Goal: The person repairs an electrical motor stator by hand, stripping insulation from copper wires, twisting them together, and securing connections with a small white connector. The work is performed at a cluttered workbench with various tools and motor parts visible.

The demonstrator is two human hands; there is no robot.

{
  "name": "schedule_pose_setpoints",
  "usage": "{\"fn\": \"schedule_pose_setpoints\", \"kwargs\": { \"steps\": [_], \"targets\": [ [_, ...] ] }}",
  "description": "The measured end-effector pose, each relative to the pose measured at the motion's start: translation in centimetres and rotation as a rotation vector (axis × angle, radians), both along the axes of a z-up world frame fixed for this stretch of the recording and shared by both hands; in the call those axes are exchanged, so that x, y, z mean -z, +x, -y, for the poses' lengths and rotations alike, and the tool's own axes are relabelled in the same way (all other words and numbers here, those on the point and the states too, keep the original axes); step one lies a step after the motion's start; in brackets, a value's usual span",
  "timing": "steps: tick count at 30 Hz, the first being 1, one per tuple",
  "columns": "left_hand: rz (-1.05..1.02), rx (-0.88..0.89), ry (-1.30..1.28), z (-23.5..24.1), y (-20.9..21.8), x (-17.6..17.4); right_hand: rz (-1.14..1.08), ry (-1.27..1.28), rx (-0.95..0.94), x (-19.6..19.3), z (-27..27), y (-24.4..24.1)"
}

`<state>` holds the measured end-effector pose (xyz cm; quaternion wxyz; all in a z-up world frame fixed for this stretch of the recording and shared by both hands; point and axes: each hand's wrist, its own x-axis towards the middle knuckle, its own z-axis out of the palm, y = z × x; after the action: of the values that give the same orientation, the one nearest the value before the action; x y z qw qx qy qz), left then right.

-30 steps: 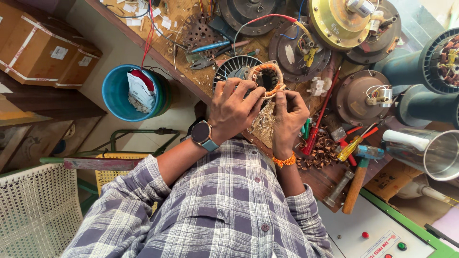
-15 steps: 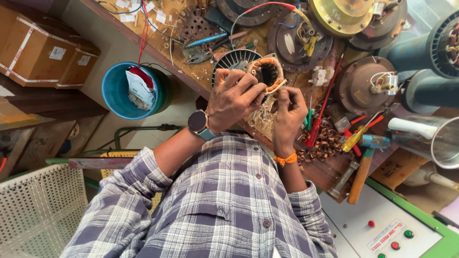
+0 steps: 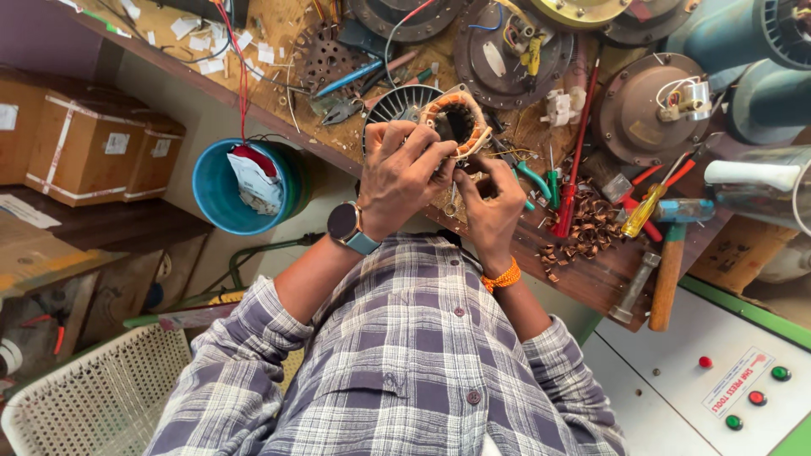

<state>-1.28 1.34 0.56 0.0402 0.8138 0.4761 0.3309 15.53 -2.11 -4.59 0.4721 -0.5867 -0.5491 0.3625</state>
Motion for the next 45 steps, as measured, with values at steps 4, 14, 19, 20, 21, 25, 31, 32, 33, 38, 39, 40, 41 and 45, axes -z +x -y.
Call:
{"fn": "schedule_pose_setpoints", "kwargs": {
  "steps": [4, 14, 19, 20, 21, 25, 31, 32, 33, 38, 39, 40, 41, 45],
  "targets": [
    [-0.001, 0.0, -0.005, 0.0, 0.0, 0.0, 0.016, -0.039, -0.003, -0.2, 0.0, -0.1],
    [-0.019, 0.034, 0.008, -0.5, -0.2, 0.9, -0.305, -0.062, -0.032, -1.4, 1.6, 3.7],
    [-0.02, 0.064, -0.01, -0.8, -0.5, 0.4, -0.086, 0.027, -0.19, -1.8, 0.8, 3.8],
    [-0.017, 0.065, -0.019, -0.9, -0.5, 0.3, -0.019, 0.08, -0.24, -1.8, 0.8, 3.6],
    [-0.013, 0.065, -0.029, -0.9, -0.5, 0.2, 0.022, 0.067, -0.3, -1.7, 1.0, 3.5],
    [0.01, 0.065, -0.065, -1.1, -0.5, 0.0, 0.091, -0.019, -0.457, -1.5, 1.7, 2.8],
    [0.004, 0.076, -0.072, -1.2, -0.6, -0.2, 0.112, -0.112, -0.401, -1.0, 2.2, 2.9],
    [0.0, 0.076, -0.063, -1.3, -0.6, -0.2, 0.123, -0.123, -0.377, -0.8, 2.2, 2.9],
    [-0.003, 0.075, -0.057, -1.3, -0.6, -0.2, 0.109, -0.141, -0.376, -0.6, 2.2, 2.9],
    [0.002, 0.078, -0.077, -1.2, -0.7, 0.0, 0.077, -0.163, -0.401, 0.5, 3.0, 2.7],
    [0.002, 0.075, -0.077, -1.2, -0.7, 0.0, 0.09, -0.182, -0.408, 0.7, 3.1, 2.6],
    [0.004, 0.073, -0.084, -1.3, -0.6, 0.0, 0.104, -0.201, -0.415, 0.9, 3.3, 2.5],
    [0.005, 0.071, -0.091, -1.3, -0.6, 0.0, 0.117, -0.22, -0.422, 1.1, 3.4, 2.5],
    [0.012, 0.061, -0.111, -1.3, -0.5, -0.1, 0.123, -0.234, -0.438, 1.6, 3.9, 2.8]
  ]
}}
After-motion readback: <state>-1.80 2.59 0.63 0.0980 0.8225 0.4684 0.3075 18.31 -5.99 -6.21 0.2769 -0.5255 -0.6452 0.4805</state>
